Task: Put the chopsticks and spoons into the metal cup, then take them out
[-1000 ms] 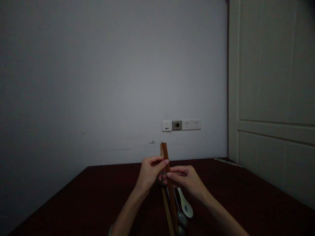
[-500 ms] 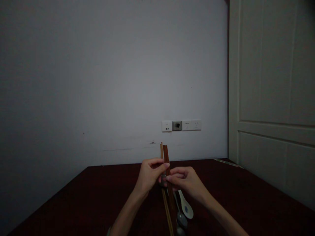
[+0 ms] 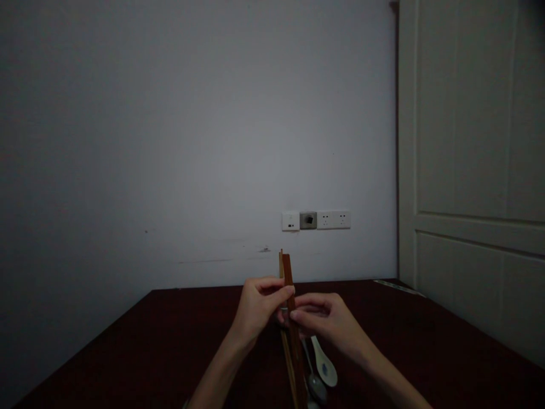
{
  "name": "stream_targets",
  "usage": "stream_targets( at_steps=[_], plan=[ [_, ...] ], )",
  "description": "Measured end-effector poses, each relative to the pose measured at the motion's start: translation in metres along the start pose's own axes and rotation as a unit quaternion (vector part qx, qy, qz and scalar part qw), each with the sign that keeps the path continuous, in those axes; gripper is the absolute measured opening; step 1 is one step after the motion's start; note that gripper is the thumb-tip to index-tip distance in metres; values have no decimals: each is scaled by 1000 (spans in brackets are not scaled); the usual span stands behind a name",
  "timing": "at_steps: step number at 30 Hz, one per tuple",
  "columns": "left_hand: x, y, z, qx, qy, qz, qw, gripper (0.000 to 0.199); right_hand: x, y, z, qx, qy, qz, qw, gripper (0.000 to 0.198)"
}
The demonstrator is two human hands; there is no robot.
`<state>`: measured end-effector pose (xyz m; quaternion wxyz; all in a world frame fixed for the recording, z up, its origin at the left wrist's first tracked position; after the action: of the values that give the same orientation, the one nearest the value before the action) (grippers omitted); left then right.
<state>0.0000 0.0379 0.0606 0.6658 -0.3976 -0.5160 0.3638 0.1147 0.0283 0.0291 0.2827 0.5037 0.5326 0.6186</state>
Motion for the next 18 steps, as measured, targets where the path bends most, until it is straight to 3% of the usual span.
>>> stream_targets(
  at_steps=[18],
  plan=[
    [-13, -19, 1, 38, 25, -25, 999, 27, -12, 25, -7, -60, -19, 67, 996, 25]
  ],
)
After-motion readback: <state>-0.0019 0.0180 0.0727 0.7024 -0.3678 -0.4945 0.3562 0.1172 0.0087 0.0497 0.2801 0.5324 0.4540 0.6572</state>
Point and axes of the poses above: each hand's wrist, its own x-axis towards the middle knuckle, its own z-axis out of the back of the hand, y = z × x, the point moved 6 cm from there along x, towards the middle knuckle, and after that the axes turned 8 degrees about x, right-handed, at the moved point
